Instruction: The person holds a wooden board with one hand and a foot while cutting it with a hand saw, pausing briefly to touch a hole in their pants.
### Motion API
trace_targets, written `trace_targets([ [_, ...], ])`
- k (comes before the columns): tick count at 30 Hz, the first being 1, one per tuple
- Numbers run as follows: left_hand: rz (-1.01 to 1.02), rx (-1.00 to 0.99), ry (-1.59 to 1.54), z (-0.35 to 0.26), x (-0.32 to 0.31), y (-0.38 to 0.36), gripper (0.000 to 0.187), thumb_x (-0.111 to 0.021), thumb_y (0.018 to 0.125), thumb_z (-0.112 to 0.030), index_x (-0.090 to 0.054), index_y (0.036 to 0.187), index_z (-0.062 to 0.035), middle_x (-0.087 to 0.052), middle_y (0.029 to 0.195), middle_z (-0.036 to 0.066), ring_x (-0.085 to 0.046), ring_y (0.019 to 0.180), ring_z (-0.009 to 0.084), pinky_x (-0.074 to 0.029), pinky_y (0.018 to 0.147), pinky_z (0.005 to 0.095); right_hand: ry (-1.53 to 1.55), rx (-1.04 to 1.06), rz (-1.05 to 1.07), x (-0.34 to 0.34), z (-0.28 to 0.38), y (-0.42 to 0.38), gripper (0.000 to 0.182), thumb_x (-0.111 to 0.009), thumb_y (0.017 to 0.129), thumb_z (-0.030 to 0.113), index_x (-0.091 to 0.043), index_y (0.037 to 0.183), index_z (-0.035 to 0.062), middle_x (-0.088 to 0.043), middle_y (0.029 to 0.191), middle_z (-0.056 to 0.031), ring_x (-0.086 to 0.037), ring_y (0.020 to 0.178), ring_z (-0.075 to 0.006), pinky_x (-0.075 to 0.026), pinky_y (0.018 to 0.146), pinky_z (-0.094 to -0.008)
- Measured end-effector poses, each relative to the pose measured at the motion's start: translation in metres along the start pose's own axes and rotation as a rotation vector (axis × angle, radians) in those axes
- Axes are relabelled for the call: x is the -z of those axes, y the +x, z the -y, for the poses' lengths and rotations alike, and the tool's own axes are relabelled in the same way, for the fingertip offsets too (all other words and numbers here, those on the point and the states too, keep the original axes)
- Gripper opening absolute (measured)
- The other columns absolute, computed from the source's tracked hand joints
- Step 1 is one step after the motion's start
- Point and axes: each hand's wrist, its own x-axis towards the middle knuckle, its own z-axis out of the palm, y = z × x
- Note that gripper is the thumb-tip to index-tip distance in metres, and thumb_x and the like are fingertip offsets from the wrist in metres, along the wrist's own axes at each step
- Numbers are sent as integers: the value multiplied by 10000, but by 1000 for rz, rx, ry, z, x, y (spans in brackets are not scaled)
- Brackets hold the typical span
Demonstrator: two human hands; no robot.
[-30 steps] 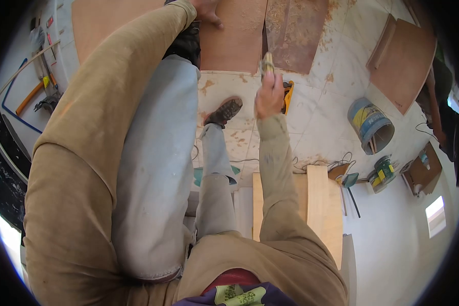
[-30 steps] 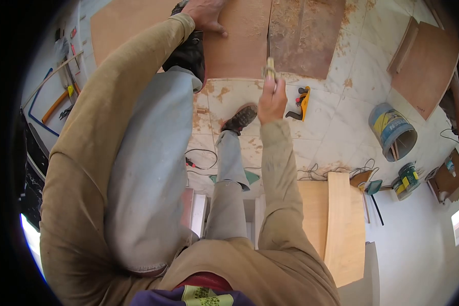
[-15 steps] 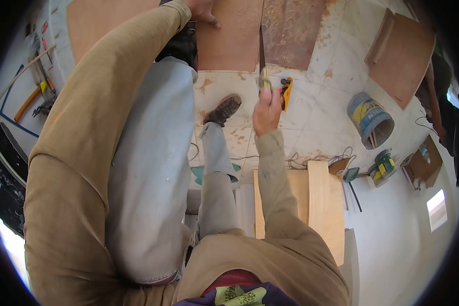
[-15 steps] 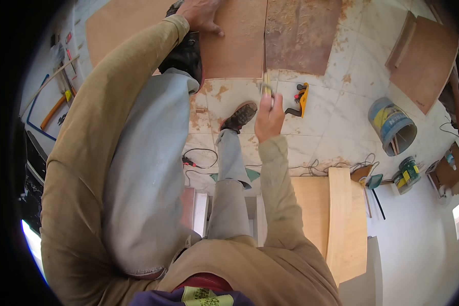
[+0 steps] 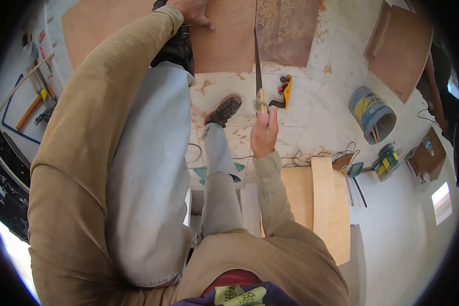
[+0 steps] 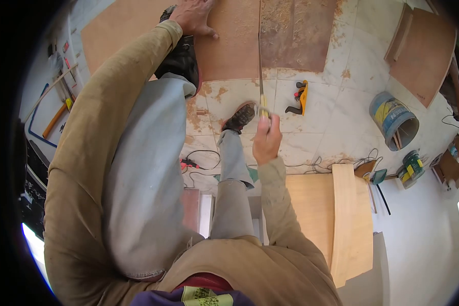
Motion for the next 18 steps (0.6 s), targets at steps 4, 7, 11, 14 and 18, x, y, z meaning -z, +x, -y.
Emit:
trace_targets([
  [4, 42, 28, 9, -1, 4, -4, 1407, -893, 489, -585, -156, 1590, -113, -74, 1624, 291, -62, 1476, 552, -173, 1140, 704, 17, 134, -56, -10, 9, 18, 302, -492, 1030, 286, -611, 1084, 13, -639, 772, -126, -587, 687, -137, -480, 651, -315],
  [7, 14, 23, -5, -2, 2, 1, 1408, -893, 489, -589, -157, 1591, -115, -77, 1623, 290, -64, 1477, 549, -173, 1138, 706, -69, 310, -137, -66, 43, 171, 405, -517, 1016, 402, -596, 1018, 5, -659, 876, -259, -620, 802, -466, -489, 700, -471],
  [11, 4, 27, 34, -3, 4, -2, 1412, -894, 485, -590, -159, 1590, -112, -80, 1622, 291, -67, 1477, 548, -176, 1138, 707, -38, 239, -119, -57, 28, 134, 384, -523, 1013, 385, -576, 1044, 6, -663, 894, -261, -628, 818, -466, -495, 712, -464],
  [14, 19, 9, -6, 1, 3, 1, 1408, -895, 487, -588, -160, 1590, -110, -76, 1624, 290, -64, 1476, 550, -178, 1136, 710, -21, 25, -4, 0, -3, -2, 304, -496, 1022, 287, -592, 1122, 17, -630, 766, -117, -573, 680, -110, -479, 637, -299],
  [18, 38, 21, 25, 2, -1, -1, 1413, -894, 487, -592, -155, 1591, -113, -70, 1625, 289, -54, 1476, 554, -181, 1134, 714, -11, 126, -53, -13, 3, 19, 312, -489, 1023, 296, -597, 1102, 14, -648, 754, -145, -623, 695, -164, -492, 650, -322],
])
